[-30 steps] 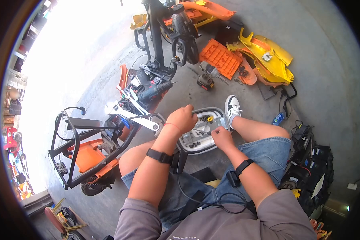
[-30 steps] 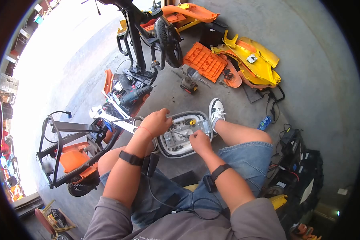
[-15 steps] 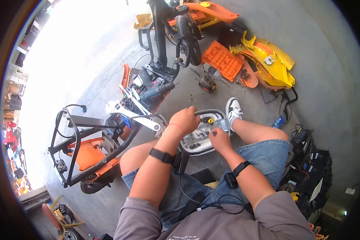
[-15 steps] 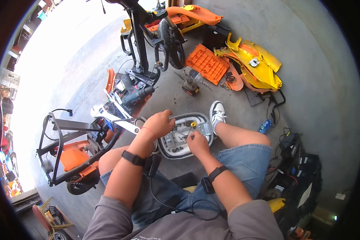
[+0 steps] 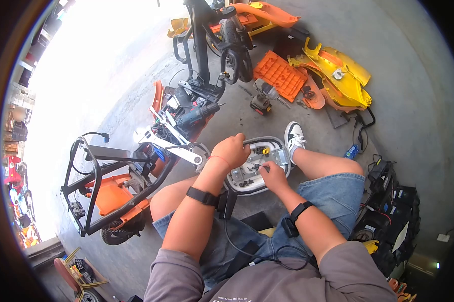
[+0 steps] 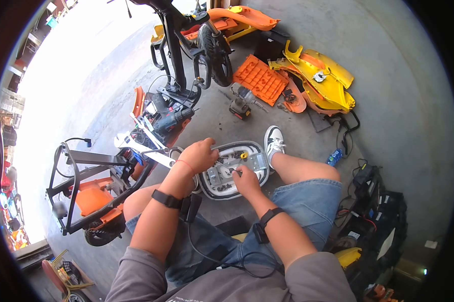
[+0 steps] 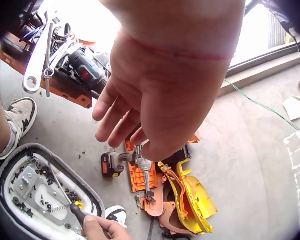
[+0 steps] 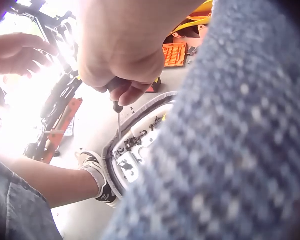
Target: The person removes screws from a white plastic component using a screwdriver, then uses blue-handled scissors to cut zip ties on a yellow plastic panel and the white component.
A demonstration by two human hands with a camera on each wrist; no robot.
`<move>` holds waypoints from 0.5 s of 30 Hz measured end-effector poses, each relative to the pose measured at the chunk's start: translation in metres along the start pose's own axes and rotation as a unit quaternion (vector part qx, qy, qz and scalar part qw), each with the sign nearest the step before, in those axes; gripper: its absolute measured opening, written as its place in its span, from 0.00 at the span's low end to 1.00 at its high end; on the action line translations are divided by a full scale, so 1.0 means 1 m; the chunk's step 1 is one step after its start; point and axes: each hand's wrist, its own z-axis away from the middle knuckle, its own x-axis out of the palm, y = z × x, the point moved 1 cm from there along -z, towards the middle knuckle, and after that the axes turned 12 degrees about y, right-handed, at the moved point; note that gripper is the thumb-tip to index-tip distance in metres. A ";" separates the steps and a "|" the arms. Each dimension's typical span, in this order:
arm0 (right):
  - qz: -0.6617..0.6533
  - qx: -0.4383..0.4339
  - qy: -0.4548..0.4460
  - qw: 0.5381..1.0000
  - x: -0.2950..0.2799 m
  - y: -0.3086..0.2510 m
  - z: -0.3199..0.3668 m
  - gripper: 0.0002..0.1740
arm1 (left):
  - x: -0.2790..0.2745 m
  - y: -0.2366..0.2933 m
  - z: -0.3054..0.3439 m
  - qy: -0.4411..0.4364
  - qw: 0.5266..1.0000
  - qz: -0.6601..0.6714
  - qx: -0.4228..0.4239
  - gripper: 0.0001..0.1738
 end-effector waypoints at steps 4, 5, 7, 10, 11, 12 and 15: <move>0.032 -0.027 0.021 0.999 -0.001 0.007 -0.003 0.18 | 0.001 0.001 0.003 0.035 0.999 0.007 0.021 0.19; 0.032 -0.027 0.021 0.999 -0.001 0.010 -0.003 0.18 | 0.004 -0.001 0.003 0.042 0.999 0.008 0.029 0.19; 0.072 -0.031 0.045 0.996 -0.004 0.009 -0.004 0.17 | 0.005 0.000 0.004 0.050 0.998 0.009 0.037 0.19; 0.079 -0.037 0.053 0.995 -0.011 0.001 -0.005 0.16 | 0.002 0.000 0.004 0.046 0.998 0.003 0.042 0.19; 0.079 -0.038 0.055 0.995 -0.012 -0.002 -0.005 0.16 | 0.002 -0.001 0.004 0.038 0.999 0.002 0.039 0.19; 0.069 -0.072 0.041 0.994 -0.012 -0.006 -0.003 0.15 | 0.002 -0.001 0.004 0.029 0.999 0.002 0.036 0.19; 0.076 -0.120 0.006 0.990 -0.003 -0.012 0.006 0.15 | -0.001 -0.001 0.004 0.012 1.000 0.010 0.011 0.23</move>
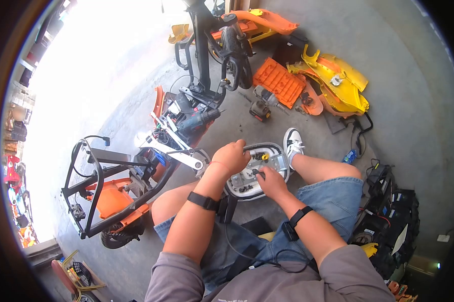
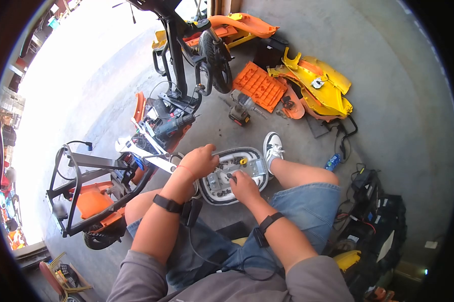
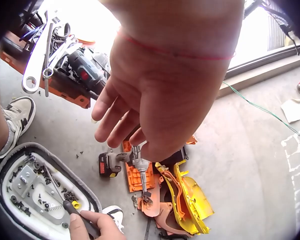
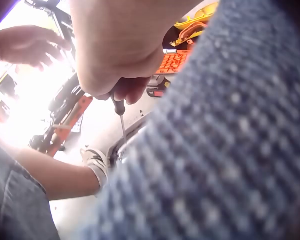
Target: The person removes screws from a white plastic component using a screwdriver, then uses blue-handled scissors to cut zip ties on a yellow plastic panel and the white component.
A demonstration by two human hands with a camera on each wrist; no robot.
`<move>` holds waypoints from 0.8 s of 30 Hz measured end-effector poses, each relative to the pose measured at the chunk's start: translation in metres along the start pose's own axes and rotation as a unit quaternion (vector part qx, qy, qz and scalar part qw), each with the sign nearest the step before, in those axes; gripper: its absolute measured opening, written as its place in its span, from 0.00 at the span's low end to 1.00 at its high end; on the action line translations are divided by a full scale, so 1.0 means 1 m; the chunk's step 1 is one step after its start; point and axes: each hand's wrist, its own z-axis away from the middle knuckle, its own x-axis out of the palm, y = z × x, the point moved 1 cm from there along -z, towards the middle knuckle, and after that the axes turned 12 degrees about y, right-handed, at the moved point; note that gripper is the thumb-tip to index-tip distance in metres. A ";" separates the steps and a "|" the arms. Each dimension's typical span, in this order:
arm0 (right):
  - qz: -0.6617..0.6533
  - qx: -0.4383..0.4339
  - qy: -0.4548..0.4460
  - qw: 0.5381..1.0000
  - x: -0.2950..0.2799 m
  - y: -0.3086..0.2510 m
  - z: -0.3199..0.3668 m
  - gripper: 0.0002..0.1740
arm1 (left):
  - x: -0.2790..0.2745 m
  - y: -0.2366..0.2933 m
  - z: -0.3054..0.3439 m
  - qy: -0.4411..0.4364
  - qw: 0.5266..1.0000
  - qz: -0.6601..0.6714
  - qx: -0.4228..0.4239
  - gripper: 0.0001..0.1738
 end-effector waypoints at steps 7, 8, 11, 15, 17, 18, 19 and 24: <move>0.051 0.020 0.010 0.998 0.010 0.017 0.007 0.15 | -0.009 0.007 -0.002 -0.013 1.000 0.003 -0.008 0.24; 0.049 0.014 0.023 0.998 0.005 0.018 0.004 0.14 | -0.009 0.006 -0.003 -0.010 1.000 0.005 -0.004 0.23; 0.078 0.029 0.062 0.995 -0.006 0.025 0.003 0.14 | -0.007 0.004 -0.006 0.014 1.000 0.008 0.009 0.24; 0.115 0.026 0.077 0.990 -0.026 0.043 -0.001 0.15 | -0.011 0.008 -0.007 0.025 0.999 -0.008 0.028 0.24; 0.091 0.044 0.079 0.992 -0.035 0.041 0.000 0.15 | -0.013 0.009 -0.007 0.022 0.999 0.000 0.023 0.24; 0.093 0.043 0.079 0.992 -0.038 0.038 0.002 0.15 | -0.013 0.009 -0.007 0.017 1.000 0.003 0.019 0.24; 0.087 0.042 0.050 0.994 -0.040 0.034 0.004 0.16 | -0.013 0.008 -0.006 0.017 1.000 0.004 0.019 0.24; 0.102 0.036 0.008 0.994 -0.024 0.029 0.011 0.17 | -0.014 0.005 -0.002 0.027 1.000 -0.001 0.015 0.23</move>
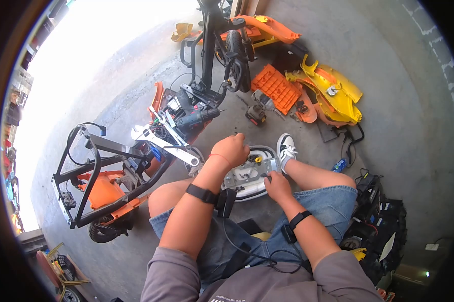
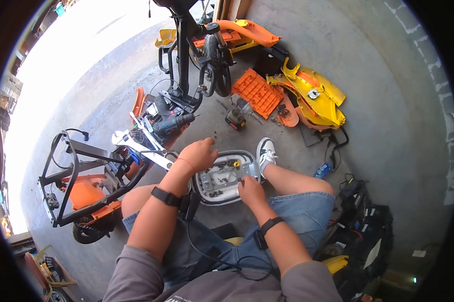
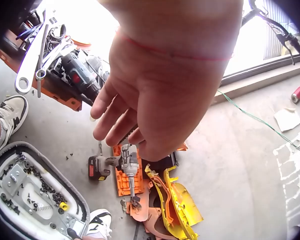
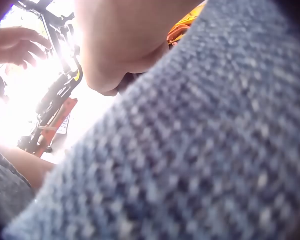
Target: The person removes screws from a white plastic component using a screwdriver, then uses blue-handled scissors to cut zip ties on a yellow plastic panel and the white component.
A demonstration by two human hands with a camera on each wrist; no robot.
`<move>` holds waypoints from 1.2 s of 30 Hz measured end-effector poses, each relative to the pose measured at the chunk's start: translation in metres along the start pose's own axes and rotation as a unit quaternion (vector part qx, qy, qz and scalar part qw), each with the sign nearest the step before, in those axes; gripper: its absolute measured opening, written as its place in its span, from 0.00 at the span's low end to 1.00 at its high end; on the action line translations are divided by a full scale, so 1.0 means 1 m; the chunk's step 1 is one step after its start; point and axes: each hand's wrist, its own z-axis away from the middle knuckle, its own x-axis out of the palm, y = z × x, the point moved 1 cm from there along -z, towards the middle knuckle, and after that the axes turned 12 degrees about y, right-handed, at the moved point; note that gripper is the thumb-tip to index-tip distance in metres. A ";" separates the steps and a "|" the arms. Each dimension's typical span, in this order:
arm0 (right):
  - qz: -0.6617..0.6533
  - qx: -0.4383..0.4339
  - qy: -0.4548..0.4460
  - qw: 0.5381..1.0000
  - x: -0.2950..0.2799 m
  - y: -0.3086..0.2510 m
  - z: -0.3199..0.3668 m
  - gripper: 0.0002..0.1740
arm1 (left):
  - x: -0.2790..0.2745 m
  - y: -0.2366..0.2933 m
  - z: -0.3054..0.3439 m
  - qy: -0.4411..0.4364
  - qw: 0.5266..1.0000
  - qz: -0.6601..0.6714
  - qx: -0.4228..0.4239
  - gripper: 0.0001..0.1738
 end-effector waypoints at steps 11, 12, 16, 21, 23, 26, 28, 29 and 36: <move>-0.053 -0.005 0.025 0.998 0.009 -0.002 -0.001 0.16 | 0.001 0.004 0.001 -0.002 1.000 0.002 0.009 0.21; -0.047 0.002 0.023 0.999 0.001 -0.004 -0.001 0.16 | 0.004 0.003 0.001 0.012 1.000 0.007 0.019 0.19; -0.030 -0.015 0.001 0.999 0.001 0.004 0.005 0.15 | 0.009 -0.004 0.005 0.014 1.000 0.003 0.017 0.20; 0.023 -0.039 0.031 0.999 0.007 -0.002 0.002 0.13 | 0.005 -0.009 0.008 0.011 1.000 -0.010 0.003 0.20; 0.013 -0.036 0.058 0.998 0.005 -0.002 -0.003 0.13 | 0.006 -0.010 0.009 0.009 1.000 -0.011 0.002 0.20; -0.007 -0.030 0.088 0.996 0.000 -0.007 -0.009 0.13 | 0.006 -0.009 0.007 0.006 1.000 -0.011 0.005 0.19; -0.019 -0.026 0.089 0.996 -0.002 -0.009 -0.008 0.13 | 0.006 -0.007 0.005 0.004 1.000 -0.012 0.007 0.19; -0.020 -0.027 0.075 0.997 -0.001 -0.011 -0.006 0.13 | 0.006 -0.006 0.004 0.001 1.000 -0.002 0.006 0.19; -0.033 -0.055 0.034 0.997 0.011 -0.019 0.005 0.13 | 0.008 -0.008 0.006 0.011 1.000 0.011 0.013 0.19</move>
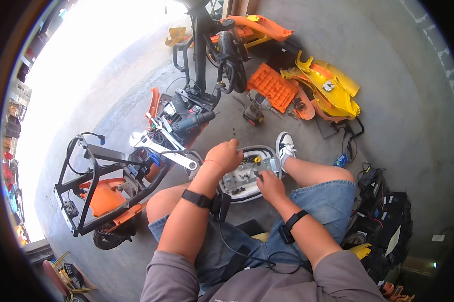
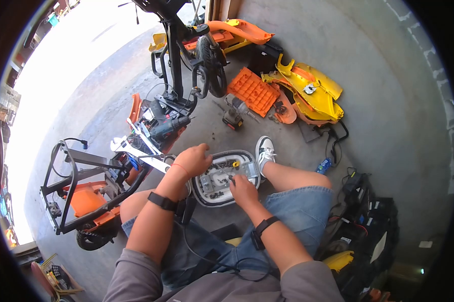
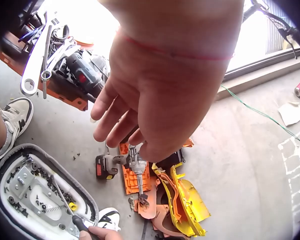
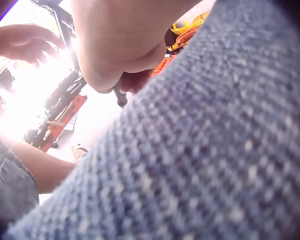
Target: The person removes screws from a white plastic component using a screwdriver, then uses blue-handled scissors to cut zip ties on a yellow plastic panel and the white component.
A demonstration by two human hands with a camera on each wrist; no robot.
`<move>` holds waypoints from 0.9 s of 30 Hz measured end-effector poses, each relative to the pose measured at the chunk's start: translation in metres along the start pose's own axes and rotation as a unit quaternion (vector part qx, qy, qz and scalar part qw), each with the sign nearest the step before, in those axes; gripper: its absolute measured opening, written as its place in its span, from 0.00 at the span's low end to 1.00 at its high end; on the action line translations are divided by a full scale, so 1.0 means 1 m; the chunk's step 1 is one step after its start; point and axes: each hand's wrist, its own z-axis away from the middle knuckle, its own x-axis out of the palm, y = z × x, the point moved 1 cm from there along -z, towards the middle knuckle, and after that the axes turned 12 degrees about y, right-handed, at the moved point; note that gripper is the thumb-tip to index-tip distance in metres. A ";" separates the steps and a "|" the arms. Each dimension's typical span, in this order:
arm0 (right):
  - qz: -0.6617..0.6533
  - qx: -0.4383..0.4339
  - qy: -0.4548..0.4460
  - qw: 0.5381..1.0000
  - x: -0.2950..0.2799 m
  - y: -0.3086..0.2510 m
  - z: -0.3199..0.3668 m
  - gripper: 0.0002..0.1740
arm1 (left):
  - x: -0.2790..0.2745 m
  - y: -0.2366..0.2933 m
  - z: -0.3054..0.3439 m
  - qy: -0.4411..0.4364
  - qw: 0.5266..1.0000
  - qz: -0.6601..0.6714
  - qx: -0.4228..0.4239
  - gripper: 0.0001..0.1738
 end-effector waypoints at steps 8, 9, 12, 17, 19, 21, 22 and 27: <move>0.000 -0.020 -0.027 0.999 0.010 0.002 0.006 0.13 | -0.001 0.004 0.000 -0.021 1.000 -0.005 -0.002 0.19; 0.003 -0.021 -0.044 0.999 0.011 0.003 0.007 0.13 | -0.002 0.004 0.001 -0.018 1.000 -0.006 -0.003 0.19; 0.008 -0.022 -0.066 0.998 0.008 -0.001 0.009 0.13 | -0.004 0.004 0.003 -0.003 1.000 -0.012 0.007 0.19; -0.011 -0.016 -0.054 0.998 -0.009 -0.001 0.014 0.13 | -0.004 0.002 0.002 -0.037 0.999 -0.004 -0.009 0.22; 0.029 0.017 -0.057 0.998 -0.018 0.002 0.011 0.13 | -0.006 0.001 0.004 -0.005 1.000 -0.001 0.009 0.20; 0.046 0.027 -0.055 0.997 -0.024 0.009 0.009 0.13 | -0.010 0.002 0.003 -0.006 1.000 -0.004 0.006 0.20; 0.062 0.035 -0.052 0.996 -0.026 0.012 0.007 0.13 | -0.011 0.002 0.003 -0.005 1.000 -0.008 0.003 0.20; 0.095 0.052 -0.065 0.992 -0.037 0.013 0.007 0.13 | -0.008 -0.001 0.004 0.004 1.000 0.007 0.004 0.22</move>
